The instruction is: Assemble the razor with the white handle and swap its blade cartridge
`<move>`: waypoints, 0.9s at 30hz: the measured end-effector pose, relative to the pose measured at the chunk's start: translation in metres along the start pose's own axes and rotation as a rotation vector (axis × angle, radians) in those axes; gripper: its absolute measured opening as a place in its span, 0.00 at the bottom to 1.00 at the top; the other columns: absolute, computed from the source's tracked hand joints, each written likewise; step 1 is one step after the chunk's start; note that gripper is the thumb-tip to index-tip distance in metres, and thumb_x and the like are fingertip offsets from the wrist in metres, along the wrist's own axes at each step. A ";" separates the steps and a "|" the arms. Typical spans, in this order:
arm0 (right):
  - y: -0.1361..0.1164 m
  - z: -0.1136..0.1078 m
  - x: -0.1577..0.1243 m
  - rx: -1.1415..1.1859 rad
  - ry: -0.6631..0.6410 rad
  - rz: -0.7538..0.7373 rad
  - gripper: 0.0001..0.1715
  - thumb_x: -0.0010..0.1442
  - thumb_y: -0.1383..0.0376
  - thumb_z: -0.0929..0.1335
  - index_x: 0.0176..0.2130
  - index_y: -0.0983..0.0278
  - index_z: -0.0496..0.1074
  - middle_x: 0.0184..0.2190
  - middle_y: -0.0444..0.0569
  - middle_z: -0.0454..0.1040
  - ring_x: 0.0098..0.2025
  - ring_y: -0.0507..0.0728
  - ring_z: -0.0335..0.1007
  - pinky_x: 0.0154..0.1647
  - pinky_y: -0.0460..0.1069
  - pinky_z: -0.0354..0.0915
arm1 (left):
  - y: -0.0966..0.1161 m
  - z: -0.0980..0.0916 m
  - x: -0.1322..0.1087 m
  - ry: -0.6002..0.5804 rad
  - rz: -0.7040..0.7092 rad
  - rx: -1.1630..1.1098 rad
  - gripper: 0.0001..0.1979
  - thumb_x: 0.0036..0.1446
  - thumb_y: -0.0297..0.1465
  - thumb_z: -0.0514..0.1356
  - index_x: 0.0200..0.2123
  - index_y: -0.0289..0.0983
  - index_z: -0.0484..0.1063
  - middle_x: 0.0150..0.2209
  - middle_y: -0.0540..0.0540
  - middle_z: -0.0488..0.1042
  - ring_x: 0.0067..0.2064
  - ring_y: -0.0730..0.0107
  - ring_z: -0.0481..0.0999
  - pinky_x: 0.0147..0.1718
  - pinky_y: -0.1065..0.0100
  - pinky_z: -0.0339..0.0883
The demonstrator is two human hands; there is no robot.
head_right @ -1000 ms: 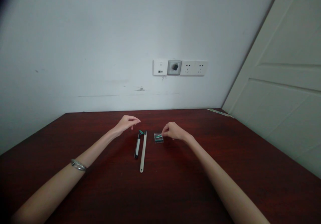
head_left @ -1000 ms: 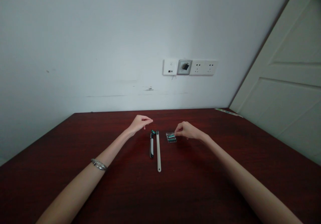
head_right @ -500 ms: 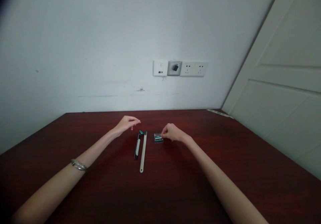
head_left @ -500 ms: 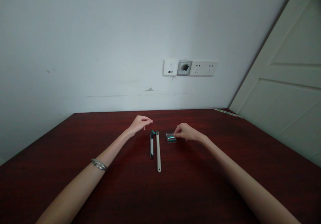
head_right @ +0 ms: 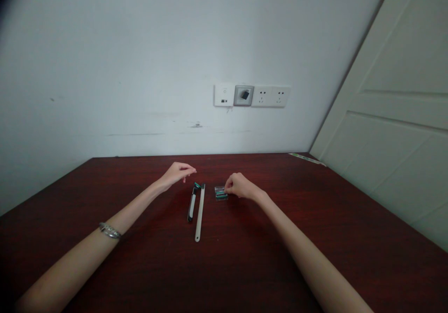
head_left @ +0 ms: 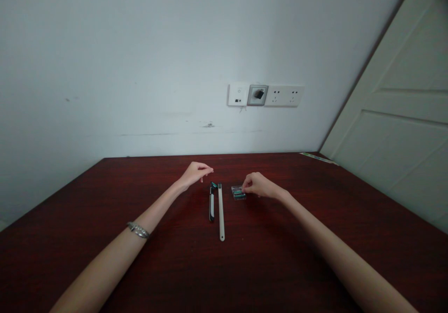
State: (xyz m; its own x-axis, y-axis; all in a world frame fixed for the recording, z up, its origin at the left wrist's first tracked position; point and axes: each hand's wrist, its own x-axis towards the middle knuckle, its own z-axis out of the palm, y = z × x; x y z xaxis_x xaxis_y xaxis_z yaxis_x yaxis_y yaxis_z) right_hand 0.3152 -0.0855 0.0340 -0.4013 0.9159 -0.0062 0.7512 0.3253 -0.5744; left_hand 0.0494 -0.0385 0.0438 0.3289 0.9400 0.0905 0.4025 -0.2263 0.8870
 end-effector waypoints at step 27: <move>-0.033 -0.020 -0.014 0.003 0.210 -0.099 0.14 0.54 0.61 0.66 0.31 0.67 0.78 0.26 0.49 0.77 0.28 0.54 0.69 0.29 0.46 0.60 | 0.042 -0.009 -0.024 -0.260 -0.041 0.413 0.11 0.42 0.35 0.61 0.24 0.33 0.76 0.18 0.47 0.70 0.19 0.72 0.68 0.14 0.75 0.58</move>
State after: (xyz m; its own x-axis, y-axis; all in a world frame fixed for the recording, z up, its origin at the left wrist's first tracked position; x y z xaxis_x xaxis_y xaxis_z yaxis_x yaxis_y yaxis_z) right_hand 0.3068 -0.1037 0.0695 -0.3547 0.9086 0.2205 0.7119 0.4153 -0.5663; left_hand 0.0511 -0.0687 0.0828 0.4868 0.8673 -0.1036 0.7076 -0.3220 0.6290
